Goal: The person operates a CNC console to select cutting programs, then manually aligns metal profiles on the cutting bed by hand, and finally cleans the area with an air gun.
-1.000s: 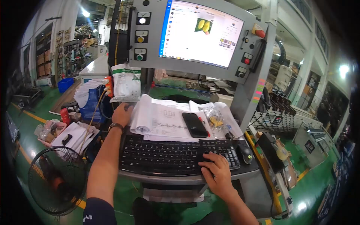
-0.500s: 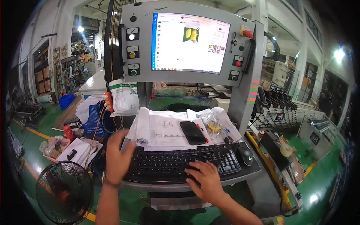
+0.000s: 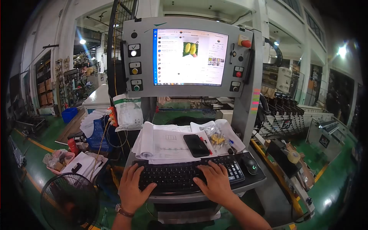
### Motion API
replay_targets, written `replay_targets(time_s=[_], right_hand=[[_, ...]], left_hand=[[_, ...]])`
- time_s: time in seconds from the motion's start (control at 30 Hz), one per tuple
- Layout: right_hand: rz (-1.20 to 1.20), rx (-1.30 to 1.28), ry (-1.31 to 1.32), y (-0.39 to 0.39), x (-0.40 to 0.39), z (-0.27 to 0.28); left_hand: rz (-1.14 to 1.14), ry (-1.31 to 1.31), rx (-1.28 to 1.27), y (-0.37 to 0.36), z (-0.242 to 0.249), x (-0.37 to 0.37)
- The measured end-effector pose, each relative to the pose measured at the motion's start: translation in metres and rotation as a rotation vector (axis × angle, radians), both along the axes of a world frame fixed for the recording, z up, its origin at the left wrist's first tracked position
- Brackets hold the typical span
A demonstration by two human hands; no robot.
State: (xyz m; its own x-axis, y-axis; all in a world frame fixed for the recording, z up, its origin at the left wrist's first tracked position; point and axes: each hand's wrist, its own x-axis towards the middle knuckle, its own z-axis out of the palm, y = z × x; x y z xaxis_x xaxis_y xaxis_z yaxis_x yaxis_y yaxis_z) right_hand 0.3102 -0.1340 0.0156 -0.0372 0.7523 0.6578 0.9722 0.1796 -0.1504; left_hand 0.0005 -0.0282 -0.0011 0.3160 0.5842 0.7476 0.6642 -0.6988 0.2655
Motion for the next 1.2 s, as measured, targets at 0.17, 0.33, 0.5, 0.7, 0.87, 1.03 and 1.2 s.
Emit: replay_targets(time_s=[0.17, 0.33, 0.5, 0.7, 0.87, 1.03, 1.2], right_hand=[[-0.014, 0.033, 0.025, 0.003, 0.000, -0.001], [-0.007, 0.028, 0.029, 0.003, 0.005, -0.008], [-0.022, 0.028, 0.056, -0.003, 0.003, -0.003], [-0.028, 0.172, 0.131, -0.033, 0.024, 0.001], [-0.237, 0.313, 0.179, -0.058, 0.082, 0.000], [-0.203, 0.218, 0.086, -0.056, 0.102, 0.002], [-0.162, 0.120, -0.020, -0.043, 0.092, 0.011]], left_hand=[[0.020, -0.001, -0.017, -0.006, 0.001, 0.001], [0.049, -0.007, -0.003, -0.005, -0.001, 0.004], [0.042, -0.021, -0.018, -0.004, -0.003, 0.004], [0.047, -0.019, -0.056, -0.003, -0.006, 0.004], [0.056, -0.038, -0.039, -0.006, -0.008, 0.007], [0.062, -0.055, -0.032, -0.006, -0.007, 0.008], [0.064, -0.055, -0.022, -0.006, -0.008, 0.008]])
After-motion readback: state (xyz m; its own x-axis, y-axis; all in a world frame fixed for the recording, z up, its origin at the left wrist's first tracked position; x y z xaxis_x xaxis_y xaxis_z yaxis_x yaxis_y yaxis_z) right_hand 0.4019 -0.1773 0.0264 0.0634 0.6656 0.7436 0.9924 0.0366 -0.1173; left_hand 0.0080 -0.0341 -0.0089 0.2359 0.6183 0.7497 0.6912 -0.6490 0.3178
